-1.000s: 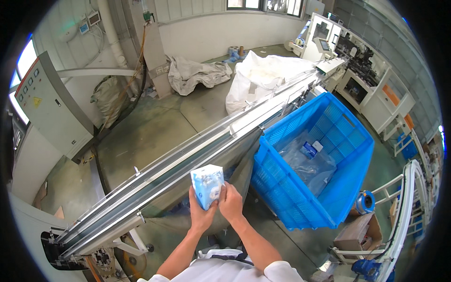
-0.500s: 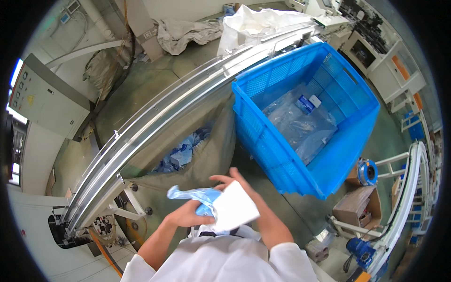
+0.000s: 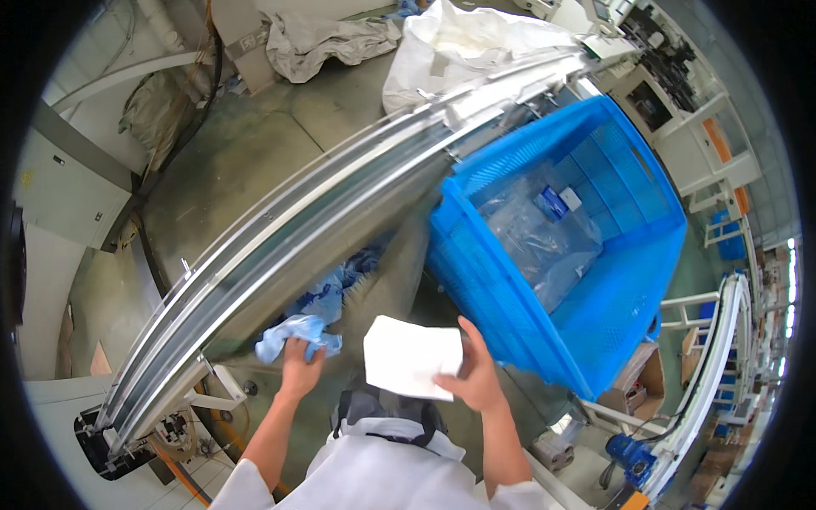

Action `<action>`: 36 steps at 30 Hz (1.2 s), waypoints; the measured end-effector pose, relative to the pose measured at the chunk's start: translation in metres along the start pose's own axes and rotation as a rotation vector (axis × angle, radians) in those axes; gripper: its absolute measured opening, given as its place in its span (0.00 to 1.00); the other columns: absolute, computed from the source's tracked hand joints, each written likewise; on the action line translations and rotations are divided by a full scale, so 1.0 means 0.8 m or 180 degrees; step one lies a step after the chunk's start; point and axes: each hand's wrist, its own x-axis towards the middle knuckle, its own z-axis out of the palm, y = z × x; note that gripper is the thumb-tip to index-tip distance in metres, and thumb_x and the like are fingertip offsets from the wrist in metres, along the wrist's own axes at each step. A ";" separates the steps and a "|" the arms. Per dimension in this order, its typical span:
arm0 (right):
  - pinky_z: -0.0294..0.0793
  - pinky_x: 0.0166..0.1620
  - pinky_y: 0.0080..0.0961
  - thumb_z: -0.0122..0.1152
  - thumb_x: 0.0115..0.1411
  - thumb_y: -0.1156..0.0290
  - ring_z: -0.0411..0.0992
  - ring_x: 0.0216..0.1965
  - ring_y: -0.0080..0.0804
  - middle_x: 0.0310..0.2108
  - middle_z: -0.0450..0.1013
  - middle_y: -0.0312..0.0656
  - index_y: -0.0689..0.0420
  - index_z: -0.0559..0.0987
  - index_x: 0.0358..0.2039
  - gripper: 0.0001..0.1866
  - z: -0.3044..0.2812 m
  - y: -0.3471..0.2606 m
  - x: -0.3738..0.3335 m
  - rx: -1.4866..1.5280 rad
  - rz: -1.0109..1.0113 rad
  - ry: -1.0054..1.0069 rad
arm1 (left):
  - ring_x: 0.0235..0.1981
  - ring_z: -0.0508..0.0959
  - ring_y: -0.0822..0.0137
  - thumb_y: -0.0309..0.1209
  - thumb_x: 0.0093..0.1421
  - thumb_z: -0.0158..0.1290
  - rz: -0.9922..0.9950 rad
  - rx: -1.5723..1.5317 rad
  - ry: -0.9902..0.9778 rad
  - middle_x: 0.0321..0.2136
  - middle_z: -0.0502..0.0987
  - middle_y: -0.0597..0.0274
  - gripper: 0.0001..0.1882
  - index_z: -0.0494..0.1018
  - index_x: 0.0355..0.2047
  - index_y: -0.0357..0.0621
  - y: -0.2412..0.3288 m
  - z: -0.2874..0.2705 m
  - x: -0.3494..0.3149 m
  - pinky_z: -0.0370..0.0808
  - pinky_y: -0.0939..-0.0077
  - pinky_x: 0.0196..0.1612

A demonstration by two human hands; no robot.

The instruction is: The person sorts and packs tissue packs from a blue bin onto a conveyor belt.

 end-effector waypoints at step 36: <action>0.65 0.57 0.36 0.73 0.38 0.84 0.65 0.56 0.37 0.55 0.65 0.48 0.58 0.55 0.65 0.53 -0.008 -0.074 -0.075 -0.0193 -0.0059 -0.0057 | 0.55 0.71 0.57 0.44 0.65 0.48 -0.0399 -0.2297 -0.1324 0.54 0.70 0.49 0.29 0.62 0.58 0.34 0.107 0.008 0.084 0.67 0.64 0.57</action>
